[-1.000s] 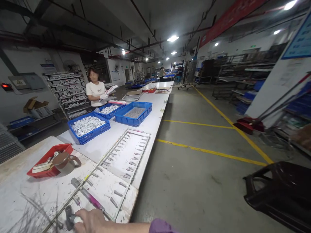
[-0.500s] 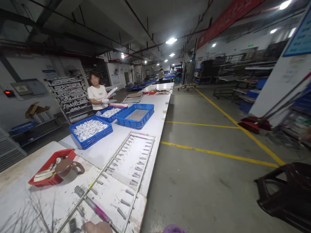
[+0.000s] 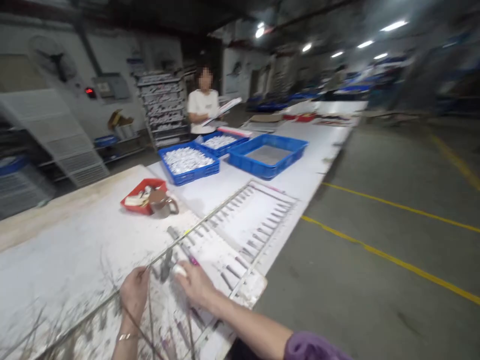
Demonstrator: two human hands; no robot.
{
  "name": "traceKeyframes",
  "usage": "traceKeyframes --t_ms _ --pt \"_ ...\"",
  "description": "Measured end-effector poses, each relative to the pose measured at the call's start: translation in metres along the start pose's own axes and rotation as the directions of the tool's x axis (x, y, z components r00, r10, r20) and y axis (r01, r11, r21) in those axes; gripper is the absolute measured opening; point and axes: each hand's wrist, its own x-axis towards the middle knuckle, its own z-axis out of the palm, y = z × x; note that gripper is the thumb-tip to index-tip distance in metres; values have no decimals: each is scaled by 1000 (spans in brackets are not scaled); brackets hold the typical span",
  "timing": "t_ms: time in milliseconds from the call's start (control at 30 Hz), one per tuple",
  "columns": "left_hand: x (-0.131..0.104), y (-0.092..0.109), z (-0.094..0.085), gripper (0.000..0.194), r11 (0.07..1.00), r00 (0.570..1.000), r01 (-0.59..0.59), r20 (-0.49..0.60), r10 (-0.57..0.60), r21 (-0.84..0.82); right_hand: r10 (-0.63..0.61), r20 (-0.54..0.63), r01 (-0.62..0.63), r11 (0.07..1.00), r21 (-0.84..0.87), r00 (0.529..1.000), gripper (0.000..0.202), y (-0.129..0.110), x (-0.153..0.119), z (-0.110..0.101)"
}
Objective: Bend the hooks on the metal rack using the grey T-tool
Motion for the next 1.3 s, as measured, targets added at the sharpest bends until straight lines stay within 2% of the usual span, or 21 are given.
traceKeyframes --t_ms 33,100,200,267,333,367,400,467,533,567,633,700,767,833,933,1000,1100,1133,1200,1300 --pt "-3 5 1 17 998 998 64 -4 -64 -20 -51 -4 51 998 25 999 43 -8 7 -8" --pt "-8 14 3 16 993 993 122 -1 -122 -12 -134 -41 135 990 41 990 47 -19 24 -16" --pt "-14 23 6 13 989 989 145 -21 -145 13 -254 -91 253 967 -28 963 50 -23 44 -8" --pt "-18 26 7 12 989 990 141 -36 -139 40 -286 16 285 947 -151 958 48 -20 50 2" --pt "-22 27 8 12 992 993 111 -38 -109 58 -239 163 278 918 -283 957 44 -18 54 7" --pt "-23 27 9 13 994 995 91 -36 -89 64 -215 193 269 906 -326 957 43 -19 55 6" --pt "-25 27 9 14 995 997 71 -36 -69 70 -215 182 266 901 -342 960 42 -21 55 4" --pt "-27 27 10 15 995 998 41 -40 -38 89 -289 69 296 904 -310 955 45 -26 55 -3" --pt "-28 27 12 16 992 998 35 -50 -29 120 -389 -34 367 893 -260 921 48 -29 54 -6" --pt "-28 28 13 16 990 998 37 -53 -30 136 -423 -44 399 881 -255 905 49 -28 53 -5" --pt "-28 29 14 17 985 998 43 -49 -35 169 -428 43 419 852 -312 903 48 -24 52 0" --pt "-29 30 15 18 981 999 38 -34 -33 191 -358 192 406 819 -405 914 45 -19 53 6" --pt "-30 30 15 18 980 1000 25 -23 -21 196 -318 249 399 805 -439 915 42 -18 55 5" --pt "-31 30 15 16 983 999 20 -34 -14 184 -380 164 414 821 -392 910 44 -21 56 1" --pt "-32 29 17 12 987 997 36 -77 -24 154 -483 -17 451 830 -327 876 48 -22 55 -3" --pt "-31 29 20 13 989 995 43 -98 -29 142 -480 8 452 820 -351 877 48 -16 54 2" --pt "-30 29 25 16 988 993 52 -112 -35 147 -388 213 443 782 -439 897 44 -7 55 8" --pt "-30 29 26 16 987 993 56 -116 -39 152 -370 248 444 775 -449 896 44 -7 56 8" --pt "-30 30 27 15 985 992 61 -120 -41 164 -405 205 454 785 -421 891 44 -10 57 4" --pt "-31 30 27 14 982 991 68 -122 -47 178 -501 23 475 804 -357 865 47 -15 58 0"
